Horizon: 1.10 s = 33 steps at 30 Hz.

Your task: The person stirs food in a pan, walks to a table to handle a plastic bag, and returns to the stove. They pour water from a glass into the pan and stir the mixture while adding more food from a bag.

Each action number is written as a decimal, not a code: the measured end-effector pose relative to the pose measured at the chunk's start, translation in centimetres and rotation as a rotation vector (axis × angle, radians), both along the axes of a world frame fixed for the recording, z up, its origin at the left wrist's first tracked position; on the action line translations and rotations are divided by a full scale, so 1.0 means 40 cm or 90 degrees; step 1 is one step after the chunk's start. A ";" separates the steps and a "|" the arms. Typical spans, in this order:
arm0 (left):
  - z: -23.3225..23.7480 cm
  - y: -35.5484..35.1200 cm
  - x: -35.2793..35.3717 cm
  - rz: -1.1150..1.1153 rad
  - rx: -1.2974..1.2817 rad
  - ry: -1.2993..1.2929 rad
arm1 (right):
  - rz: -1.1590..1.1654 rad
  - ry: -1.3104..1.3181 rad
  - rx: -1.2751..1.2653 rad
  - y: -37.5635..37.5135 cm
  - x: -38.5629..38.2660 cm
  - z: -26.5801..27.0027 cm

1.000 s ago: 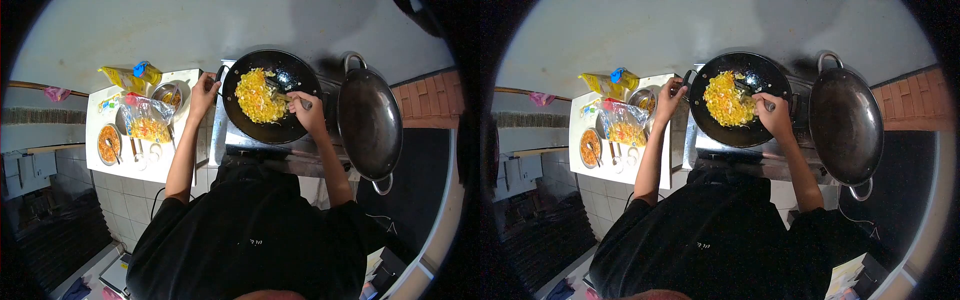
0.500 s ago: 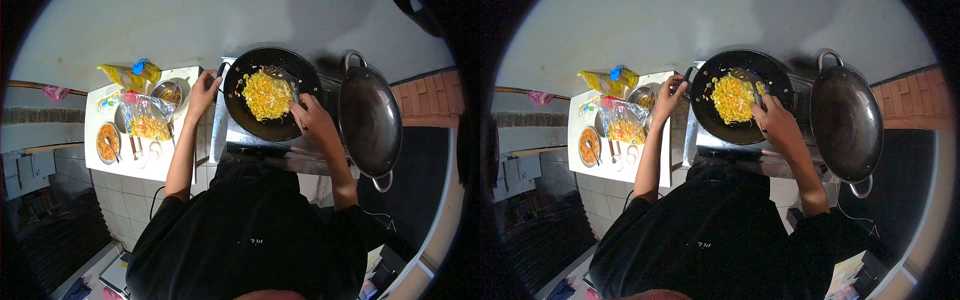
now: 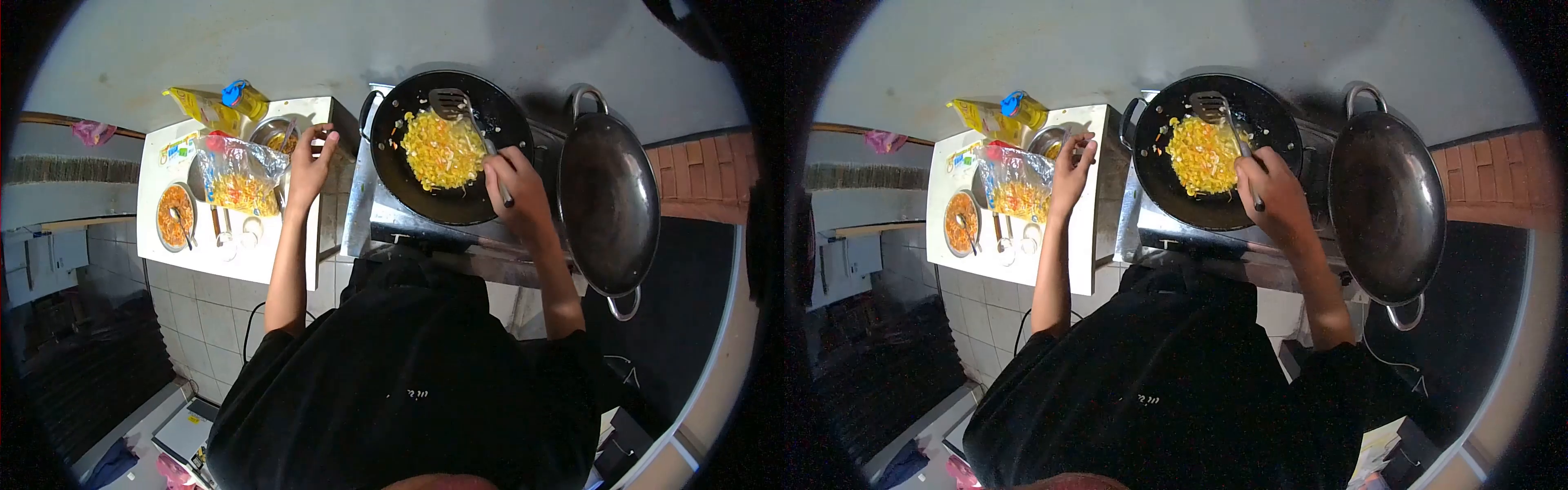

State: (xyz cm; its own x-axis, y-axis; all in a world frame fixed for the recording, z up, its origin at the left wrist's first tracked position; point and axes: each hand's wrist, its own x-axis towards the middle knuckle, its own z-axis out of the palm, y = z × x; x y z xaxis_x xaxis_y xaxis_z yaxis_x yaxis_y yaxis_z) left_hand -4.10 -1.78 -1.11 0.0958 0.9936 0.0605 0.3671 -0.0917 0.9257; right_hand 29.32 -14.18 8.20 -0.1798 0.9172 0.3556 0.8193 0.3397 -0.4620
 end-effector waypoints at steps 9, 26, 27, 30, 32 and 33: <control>0.020 -0.021 0.014 0.011 -0.001 -0.007 | -0.108 0.209 0.021 -0.002 -0.104 -0.055; 0.035 -0.053 0.045 -0.022 -0.010 0.013 | -0.217 0.407 -0.089 0.040 -0.049 -0.132; 0.045 -0.056 0.046 -0.014 -0.019 0.017 | -0.231 0.481 -0.119 0.042 -0.044 -0.131; 0.046 -0.055 0.045 0.000 -0.009 0.016 | -0.235 0.564 -0.138 0.042 -0.023 -0.129; 0.047 -0.053 0.047 0.005 0.011 0.009 | -0.216 0.583 -0.116 0.041 -0.010 -0.124; 0.071 -0.059 0.055 0.021 0.054 0.055 | -0.216 0.583 -0.113 0.038 -0.009 -0.108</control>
State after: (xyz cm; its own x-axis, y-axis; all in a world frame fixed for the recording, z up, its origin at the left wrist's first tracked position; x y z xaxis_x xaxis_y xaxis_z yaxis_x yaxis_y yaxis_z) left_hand -1.91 -4.14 1.73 0.0716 0.9879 0.1378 0.4497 -0.1552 0.8796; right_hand 28.95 -12.66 3.88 0.3769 0.9229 0.0787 0.1620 0.0180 -0.9866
